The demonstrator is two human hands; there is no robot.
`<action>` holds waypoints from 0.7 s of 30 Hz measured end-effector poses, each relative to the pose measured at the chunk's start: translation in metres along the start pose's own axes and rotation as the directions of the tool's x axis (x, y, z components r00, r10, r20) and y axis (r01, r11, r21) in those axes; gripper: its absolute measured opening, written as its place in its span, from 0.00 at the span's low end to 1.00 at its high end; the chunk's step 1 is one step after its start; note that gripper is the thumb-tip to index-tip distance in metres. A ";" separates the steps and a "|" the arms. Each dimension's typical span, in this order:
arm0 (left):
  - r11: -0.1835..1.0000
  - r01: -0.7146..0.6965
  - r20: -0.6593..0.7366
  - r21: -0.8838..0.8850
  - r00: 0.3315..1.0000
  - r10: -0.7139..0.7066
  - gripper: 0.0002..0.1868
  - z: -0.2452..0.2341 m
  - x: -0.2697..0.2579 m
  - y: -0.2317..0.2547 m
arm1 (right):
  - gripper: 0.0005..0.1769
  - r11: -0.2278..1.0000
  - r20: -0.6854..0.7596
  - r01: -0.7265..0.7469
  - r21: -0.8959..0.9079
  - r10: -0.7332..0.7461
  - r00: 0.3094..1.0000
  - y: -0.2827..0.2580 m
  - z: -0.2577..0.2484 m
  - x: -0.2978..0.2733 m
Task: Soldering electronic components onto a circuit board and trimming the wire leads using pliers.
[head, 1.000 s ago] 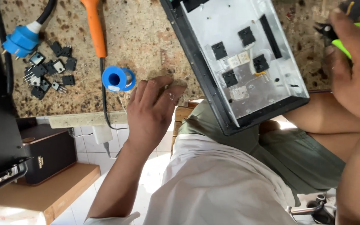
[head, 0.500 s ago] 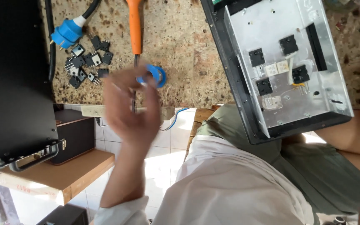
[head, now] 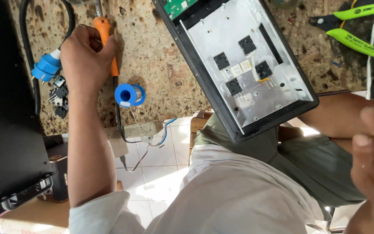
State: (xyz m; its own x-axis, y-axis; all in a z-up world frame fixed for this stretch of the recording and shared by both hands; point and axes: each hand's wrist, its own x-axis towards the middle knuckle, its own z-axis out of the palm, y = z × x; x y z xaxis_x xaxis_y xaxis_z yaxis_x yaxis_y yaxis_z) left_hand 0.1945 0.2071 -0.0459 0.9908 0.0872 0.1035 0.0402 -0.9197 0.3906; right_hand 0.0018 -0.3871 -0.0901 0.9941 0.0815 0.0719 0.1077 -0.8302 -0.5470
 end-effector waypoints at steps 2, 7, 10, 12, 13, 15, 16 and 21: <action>1.000 0.021 -0.072 0.001 0.997 -0.021 0.17 0.004 0.004 0.005 | 0.22 0.987 -0.070 0.130 0.099 -0.123 0.990 -0.031 -0.002 0.012; 0.996 0.050 -0.223 -0.078 0.973 -0.066 0.10 -0.009 -0.004 0.012 | 0.16 0.917 -0.252 0.341 0.204 -0.288 0.924 -0.044 -0.001 0.007; 0.982 -0.122 -0.448 0.147 0.876 0.176 0.08 -0.034 -0.026 0.011 | 0.14 0.888 -0.270 0.406 0.219 -0.344 0.899 -0.041 -0.011 0.004; 0.989 -0.118 -0.518 0.084 0.843 0.145 0.13 -0.059 -0.054 0.024 | 0.15 0.895 0.138 0.422 0.143 -0.440 0.887 -0.048 -0.030 0.015; 0.989 -0.119 -0.520 0.087 0.842 0.147 0.13 -0.070 -0.072 0.036 | 0.15 0.894 0.135 0.423 0.145 -0.442 0.887 -0.056 -0.024 0.007; 0.998 0.049 -0.426 -0.038 0.903 -0.060 0.21 -0.092 -0.112 0.059 | 0.17 0.906 0.151 0.393 0.159 -0.416 0.897 -0.073 -0.012 -0.007; 0.998 0.051 -0.428 -0.036 0.902 -0.062 0.21 -0.096 -0.124 0.083 | 0.17 0.904 0.150 0.395 0.160 -0.418 0.896 -0.098 -0.009 0.004; 0.766 0.178 -0.167 -0.618 0.922 -0.349 0.07 -0.080 -0.185 0.190 | 0.13 0.586 -0.127 0.690 0.425 -0.716 0.686 -0.188 0.001 0.041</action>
State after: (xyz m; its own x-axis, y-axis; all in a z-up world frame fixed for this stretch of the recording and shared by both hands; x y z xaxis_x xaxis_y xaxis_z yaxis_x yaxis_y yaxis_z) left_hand 0.0089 0.0469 0.0821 0.8781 0.4652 0.1115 0.1278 -0.4526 0.8825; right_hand 0.0222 -0.2271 0.0155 0.6029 0.5805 0.5474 0.7557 -0.1955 -0.6250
